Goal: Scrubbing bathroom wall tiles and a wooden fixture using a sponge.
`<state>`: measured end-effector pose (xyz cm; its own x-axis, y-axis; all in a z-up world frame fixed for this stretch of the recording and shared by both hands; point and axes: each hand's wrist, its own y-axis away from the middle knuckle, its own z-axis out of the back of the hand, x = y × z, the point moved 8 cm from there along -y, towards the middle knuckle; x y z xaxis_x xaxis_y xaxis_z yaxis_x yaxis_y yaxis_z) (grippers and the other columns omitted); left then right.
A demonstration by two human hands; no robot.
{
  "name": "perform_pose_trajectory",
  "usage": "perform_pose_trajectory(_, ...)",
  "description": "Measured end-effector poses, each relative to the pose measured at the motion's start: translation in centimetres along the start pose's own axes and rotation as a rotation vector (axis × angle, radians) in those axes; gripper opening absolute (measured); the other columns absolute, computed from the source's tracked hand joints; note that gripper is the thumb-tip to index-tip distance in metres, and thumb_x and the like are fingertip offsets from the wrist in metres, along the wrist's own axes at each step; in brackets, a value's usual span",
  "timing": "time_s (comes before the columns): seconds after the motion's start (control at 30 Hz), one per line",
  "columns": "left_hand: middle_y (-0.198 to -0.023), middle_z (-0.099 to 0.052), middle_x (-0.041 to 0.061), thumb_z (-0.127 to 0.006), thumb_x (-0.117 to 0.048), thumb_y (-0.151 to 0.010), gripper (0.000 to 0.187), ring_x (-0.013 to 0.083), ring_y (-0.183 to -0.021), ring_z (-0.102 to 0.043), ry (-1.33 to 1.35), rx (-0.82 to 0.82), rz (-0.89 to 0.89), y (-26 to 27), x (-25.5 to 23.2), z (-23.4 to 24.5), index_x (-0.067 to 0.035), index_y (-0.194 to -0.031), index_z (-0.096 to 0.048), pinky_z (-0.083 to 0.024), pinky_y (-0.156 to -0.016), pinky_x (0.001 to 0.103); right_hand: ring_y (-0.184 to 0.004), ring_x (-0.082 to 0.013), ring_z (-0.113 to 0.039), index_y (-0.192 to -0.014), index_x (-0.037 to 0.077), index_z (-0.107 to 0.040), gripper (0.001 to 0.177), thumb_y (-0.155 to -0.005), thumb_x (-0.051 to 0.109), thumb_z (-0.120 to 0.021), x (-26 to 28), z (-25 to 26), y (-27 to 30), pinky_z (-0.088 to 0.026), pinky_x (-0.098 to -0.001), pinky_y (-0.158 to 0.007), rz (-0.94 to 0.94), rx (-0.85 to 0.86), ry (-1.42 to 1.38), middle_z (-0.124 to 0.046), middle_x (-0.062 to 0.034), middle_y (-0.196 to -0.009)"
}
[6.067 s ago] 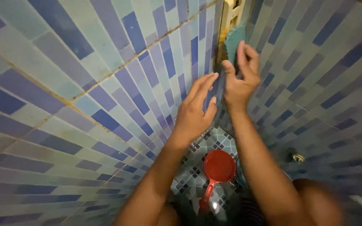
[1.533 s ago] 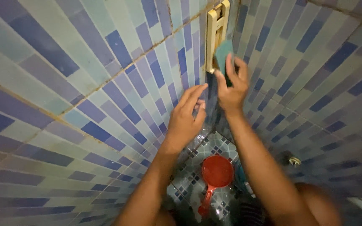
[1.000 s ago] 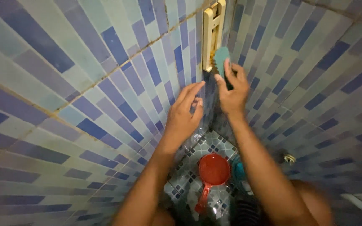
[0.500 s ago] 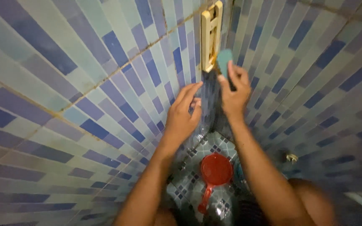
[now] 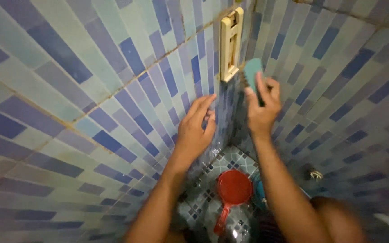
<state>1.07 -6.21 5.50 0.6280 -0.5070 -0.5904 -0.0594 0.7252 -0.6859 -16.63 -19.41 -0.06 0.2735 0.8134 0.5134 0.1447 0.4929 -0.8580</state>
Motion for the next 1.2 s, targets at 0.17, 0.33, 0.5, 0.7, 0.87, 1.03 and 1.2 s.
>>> perform_pose_trajectory(0.17, -0.130, -0.062, 0.024, -0.057, 0.005, -0.095, 0.047, 0.0393, -0.097, -0.073, 0.014, 0.007, -0.007, 0.2, 0.4, -0.4, -0.001, -0.141, -0.057, -0.063, -0.082, 0.044, -0.104, -0.0392, -0.066, -0.138, 0.009, -0.067, 0.044, -0.096, 0.005, -0.081, -2.2, -2.3, 0.2, -0.049, -0.0455, -0.091, 0.075, 0.047, 0.032, -0.066, -0.0173, -0.112)
perform_pose_trajectory(0.33, -0.129, -0.063, 0.022, -0.057, 0.004, -0.095, 0.046, 0.0378, -0.097, -0.074, 0.018, 0.008, 0.013, 0.5, 0.2, -0.4, -0.002, -0.140, -0.058, -0.063, -0.081, 0.042, -0.103, -0.0389, -0.067, -0.136, 0.011, -0.070, 0.045, -0.093, 0.006, -0.084, 0.9, -1.3, 0.6, -0.049, -0.0445, -0.090, 0.046, 0.098, 0.003, -0.066, -0.0172, -0.111)
perform_pose_trajectory(0.5, -0.129, -0.063, 0.025, -0.056, 0.005, -0.095, 0.045, 0.0402, -0.098, -0.073, 0.042, 0.010, 0.035, 0.1, 0.3, -0.5, 0.000, -0.140, -0.058, -0.063, -0.083, 0.043, -0.104, -0.0402, -0.065, -0.139, 0.011, -0.067, 0.047, -0.095, 0.004, -0.082, 0.3, -1.9, 0.5, -0.048, -0.0441, -0.091, 0.056, 0.089, 0.011, -0.065, -0.0186, -0.115)
perform_pose_trajectory(0.7, -0.129, -0.064, 0.021, -0.057, 0.003, -0.095, 0.046, 0.0360, -0.097, -0.074, 0.001, 0.010, 0.010, 0.2, -0.2, -0.5, -0.003, -0.140, -0.059, -0.064, -0.082, 0.041, -0.108, -0.0398, -0.062, -0.140, 0.007, -0.065, 0.048, -0.095, 0.003, -0.080, 1.5, -1.3, 0.8, -0.046, -0.0474, -0.093, 0.035, 0.073, 0.000, -0.062, -0.0185, -0.118)
perform_pose_trajectory(0.87, -0.130, -0.063, 0.023, -0.057, 0.001, -0.095, 0.046, 0.0397, -0.099, -0.073, -0.007, 0.051, 0.009, 0.7, -0.2, -0.6, -0.003, -0.141, -0.057, -0.062, -0.082, 0.047, -0.107, -0.0412, -0.066, -0.141, 0.011, -0.065, 0.047, -0.097, 0.005, -0.080, -2.9, -1.7, 0.5, -0.049, -0.0462, -0.093, -0.016, 0.030, 0.060, -0.065, -0.0214, -0.115)
perform_pose_trajectory(1.03, -0.127, -0.067, 0.019, -0.060, -0.007, -0.096, 0.042, 0.0379, -0.097, -0.074, -0.080, 0.190, 0.028, 2.6, 1.8, -2.5, -0.006, -0.137, -0.062, -0.060, -0.080, 0.050, -0.119, -0.0452, -0.061, -0.148, 0.010, -0.058, 0.045, -0.105, 0.014, -0.071, 0.0, 1.9, 4.6, -0.045, -0.0507, -0.098, -0.261, 0.069, 0.026, -0.063, -0.0263, -0.127)
perform_pose_trajectory(1.2, -0.112, -0.071, 0.024, -0.058, -0.021, -0.097, 0.038, 0.0460, -0.097, -0.071, -0.125, 0.719, 0.252, 8.2, 7.6, -10.0, -0.001, -0.128, -0.067, -0.056, -0.084, 0.054, -0.119, -0.0318, -0.063, -0.144, 0.016, -0.062, 0.047, -0.098, 0.023, -0.071, -7.0, 4.0, 17.0, -0.048, -0.0428, -0.099, -0.796, 0.252, -0.012, -0.067, -0.0205, -0.132)
